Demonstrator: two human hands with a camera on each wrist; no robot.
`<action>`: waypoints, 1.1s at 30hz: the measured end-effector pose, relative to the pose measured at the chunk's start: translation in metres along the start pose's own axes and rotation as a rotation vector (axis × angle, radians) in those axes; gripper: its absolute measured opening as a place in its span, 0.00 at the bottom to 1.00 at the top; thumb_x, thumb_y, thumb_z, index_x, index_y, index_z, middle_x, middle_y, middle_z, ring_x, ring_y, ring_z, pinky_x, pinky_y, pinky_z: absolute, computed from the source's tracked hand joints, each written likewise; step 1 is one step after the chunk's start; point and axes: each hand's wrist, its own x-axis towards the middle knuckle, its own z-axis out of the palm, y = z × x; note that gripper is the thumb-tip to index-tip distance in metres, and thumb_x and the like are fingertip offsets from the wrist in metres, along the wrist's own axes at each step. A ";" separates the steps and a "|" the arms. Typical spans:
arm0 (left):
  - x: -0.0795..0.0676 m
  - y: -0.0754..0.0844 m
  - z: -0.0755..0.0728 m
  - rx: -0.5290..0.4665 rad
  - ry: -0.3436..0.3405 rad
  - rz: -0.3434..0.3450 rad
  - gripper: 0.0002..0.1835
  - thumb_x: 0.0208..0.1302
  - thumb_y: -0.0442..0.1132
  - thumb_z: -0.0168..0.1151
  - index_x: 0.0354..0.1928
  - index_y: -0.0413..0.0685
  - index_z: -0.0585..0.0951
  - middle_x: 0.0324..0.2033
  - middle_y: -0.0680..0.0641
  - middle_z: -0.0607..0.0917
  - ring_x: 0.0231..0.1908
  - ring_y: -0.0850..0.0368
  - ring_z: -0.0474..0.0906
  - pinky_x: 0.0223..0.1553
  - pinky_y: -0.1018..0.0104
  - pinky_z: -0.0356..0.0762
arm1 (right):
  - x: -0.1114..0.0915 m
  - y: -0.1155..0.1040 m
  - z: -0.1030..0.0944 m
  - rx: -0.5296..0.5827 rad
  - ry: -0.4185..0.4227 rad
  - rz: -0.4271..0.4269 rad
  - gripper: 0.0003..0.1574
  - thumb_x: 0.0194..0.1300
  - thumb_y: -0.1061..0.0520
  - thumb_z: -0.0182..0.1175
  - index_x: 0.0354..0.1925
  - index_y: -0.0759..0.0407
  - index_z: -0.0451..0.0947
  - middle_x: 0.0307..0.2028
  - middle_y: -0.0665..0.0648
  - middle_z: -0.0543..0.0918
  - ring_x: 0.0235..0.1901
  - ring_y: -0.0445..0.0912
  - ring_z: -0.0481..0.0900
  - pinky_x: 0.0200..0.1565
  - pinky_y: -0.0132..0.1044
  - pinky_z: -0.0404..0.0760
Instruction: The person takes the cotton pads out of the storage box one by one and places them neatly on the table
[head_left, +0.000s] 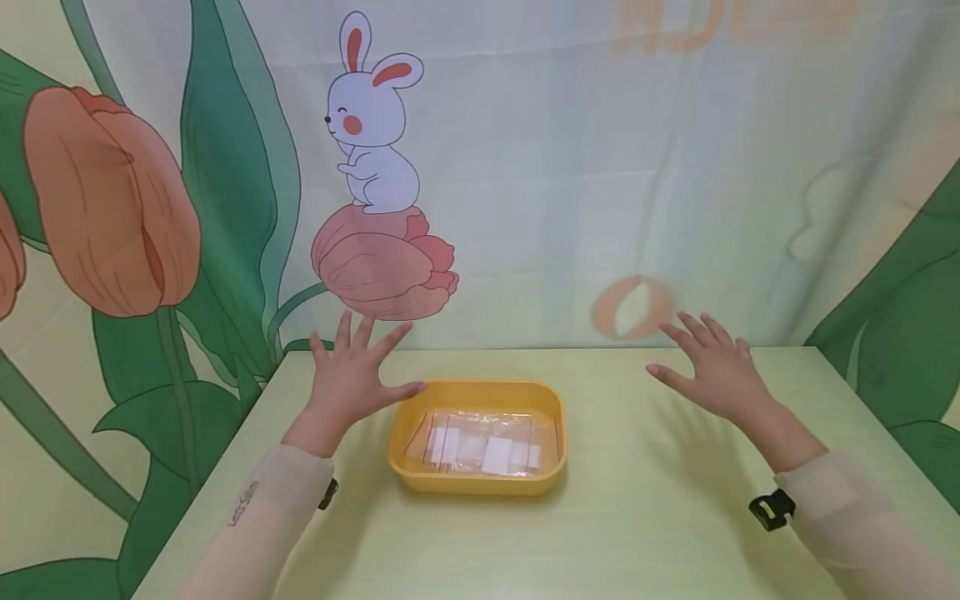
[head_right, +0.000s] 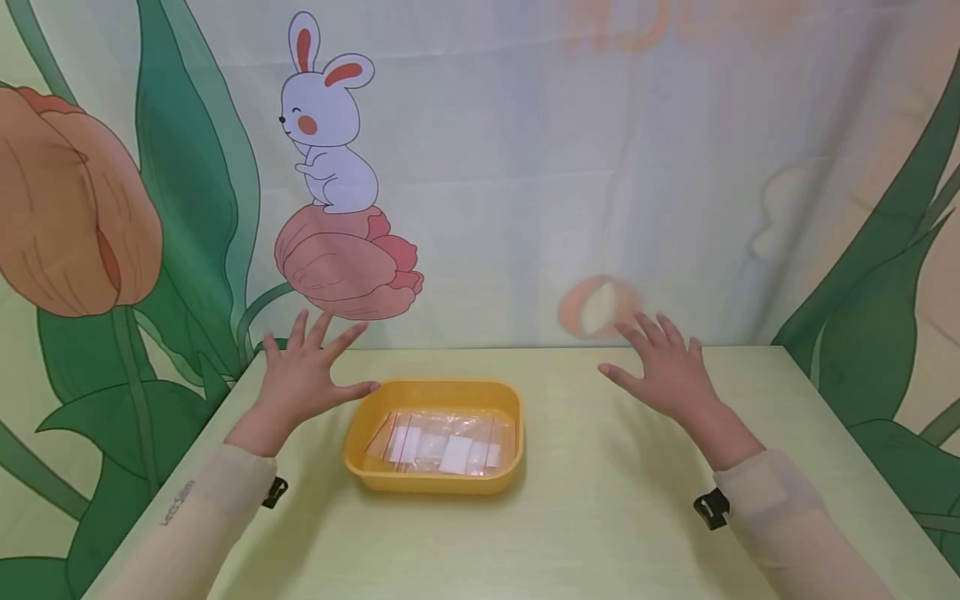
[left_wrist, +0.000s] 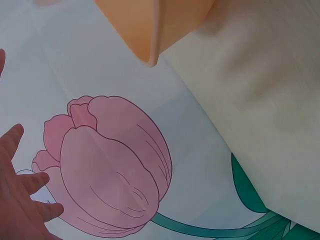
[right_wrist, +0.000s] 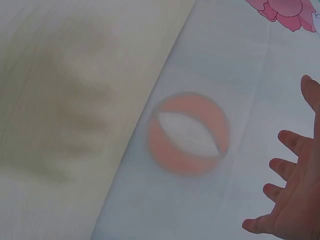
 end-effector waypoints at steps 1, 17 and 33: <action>-0.001 0.000 0.001 -0.007 0.000 -0.003 0.51 0.56 0.74 0.63 0.80 0.70 0.58 0.82 0.37 0.48 0.80 0.28 0.34 0.70 0.15 0.34 | -0.001 0.000 0.001 0.002 0.006 -0.004 0.49 0.71 0.32 0.56 0.78 0.58 0.59 0.79 0.70 0.55 0.78 0.71 0.48 0.65 0.84 0.53; -0.011 -0.004 0.015 -0.043 0.035 -0.042 0.49 0.59 0.70 0.64 0.79 0.61 0.62 0.81 0.38 0.54 0.80 0.30 0.43 0.71 0.17 0.40 | -0.010 -0.002 0.018 0.073 0.037 -0.052 0.45 0.73 0.38 0.57 0.76 0.62 0.62 0.77 0.71 0.60 0.75 0.72 0.57 0.67 0.78 0.62; -0.022 -0.005 0.030 -0.093 0.026 -0.067 0.43 0.66 0.64 0.62 0.78 0.57 0.63 0.79 0.35 0.58 0.78 0.30 0.50 0.73 0.22 0.49 | -0.015 -0.003 0.037 0.193 0.030 -0.106 0.41 0.75 0.43 0.57 0.75 0.66 0.63 0.75 0.73 0.63 0.73 0.72 0.61 0.70 0.71 0.63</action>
